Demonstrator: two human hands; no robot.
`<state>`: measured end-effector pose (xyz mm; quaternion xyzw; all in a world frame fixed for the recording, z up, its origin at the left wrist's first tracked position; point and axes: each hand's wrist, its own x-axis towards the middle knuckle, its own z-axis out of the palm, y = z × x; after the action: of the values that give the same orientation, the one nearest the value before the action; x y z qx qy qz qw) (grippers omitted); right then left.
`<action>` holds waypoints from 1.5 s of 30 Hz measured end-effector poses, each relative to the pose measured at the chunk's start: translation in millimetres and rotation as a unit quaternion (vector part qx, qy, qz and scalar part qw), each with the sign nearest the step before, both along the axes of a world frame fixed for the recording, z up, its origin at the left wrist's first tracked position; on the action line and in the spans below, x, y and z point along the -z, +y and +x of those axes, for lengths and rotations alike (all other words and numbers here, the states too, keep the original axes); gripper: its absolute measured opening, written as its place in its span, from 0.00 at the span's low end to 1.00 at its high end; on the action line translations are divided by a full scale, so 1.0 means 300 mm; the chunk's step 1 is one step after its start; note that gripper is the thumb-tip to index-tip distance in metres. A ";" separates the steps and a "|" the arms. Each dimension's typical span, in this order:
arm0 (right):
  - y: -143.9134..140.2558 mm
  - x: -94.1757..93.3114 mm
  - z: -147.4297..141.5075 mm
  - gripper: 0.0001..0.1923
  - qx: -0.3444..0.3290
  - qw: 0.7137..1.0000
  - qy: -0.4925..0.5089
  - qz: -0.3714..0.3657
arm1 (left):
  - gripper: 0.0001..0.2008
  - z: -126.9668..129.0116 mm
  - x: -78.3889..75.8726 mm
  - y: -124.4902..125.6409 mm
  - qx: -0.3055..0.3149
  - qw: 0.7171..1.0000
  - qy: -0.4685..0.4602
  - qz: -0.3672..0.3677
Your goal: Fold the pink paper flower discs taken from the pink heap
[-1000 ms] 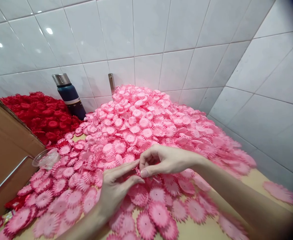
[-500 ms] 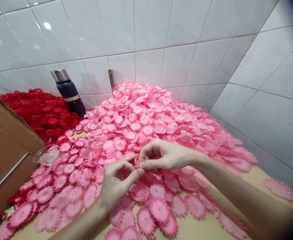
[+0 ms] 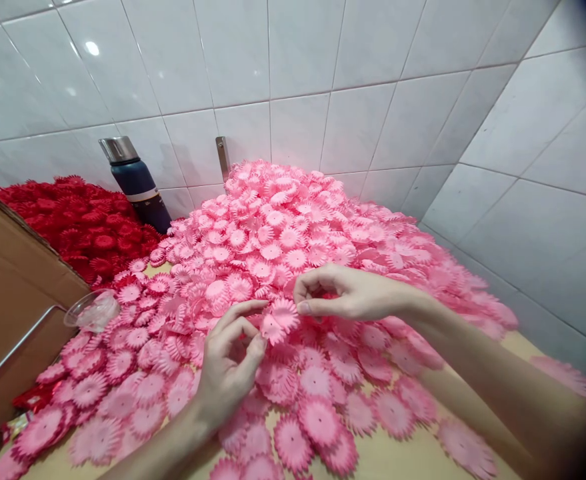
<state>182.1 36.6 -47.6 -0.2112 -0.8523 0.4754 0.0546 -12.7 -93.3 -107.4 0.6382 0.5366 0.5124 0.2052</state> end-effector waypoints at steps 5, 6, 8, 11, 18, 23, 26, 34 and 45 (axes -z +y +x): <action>0.020 -0.023 0.025 0.10 0.004 1.000 -0.005 0.010 | 0.12 0.005 -0.001 -0.001 -0.018 0.999 0.003 0.030; 0.020 -0.023 0.023 0.10 0.004 1.000 -0.004 0.009 | 0.12 0.006 0.000 -0.001 -0.023 0.999 0.001 0.036; 0.017 -0.019 0.014 0.10 0.004 1.000 -0.002 0.007 | 0.12 0.007 0.004 0.001 -0.030 0.999 -0.005 0.039; 0.003 -0.009 -0.007 0.08 0.022 1.000 0.002 0.001 | 0.10 0.007 0.010 0.006 -0.032 0.999 -0.017 0.032; -0.055 0.000 -0.054 0.03 0.060 0.997 0.054 0.003 | 0.08 0.011 0.009 0.014 -0.033 0.999 -0.021 0.021; -0.101 0.038 -0.096 0.08 0.092 0.982 0.077 0.143 | 0.07 0.014 0.013 0.012 0.000 0.999 -0.030 0.026; -0.113 0.063 -0.116 0.07 0.119 0.972 0.101 0.174 | 0.08 0.007 0.019 0.011 0.006 0.999 -0.013 0.046; -0.127 0.039 -0.099 0.07 0.040 0.969 0.097 0.224 | 0.11 0.014 0.005 0.012 0.022 0.998 -0.052 -0.007; -0.122 -0.003 -0.068 0.08 0.028 0.957 0.084 0.277 | 0.14 0.015 0.014 0.007 0.030 0.996 0.051 0.066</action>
<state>161.8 0.1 -46.7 -0.1711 -0.9367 0.2347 0.1957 -8.1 -91.2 -111.7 0.6916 0.4922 0.5068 0.1503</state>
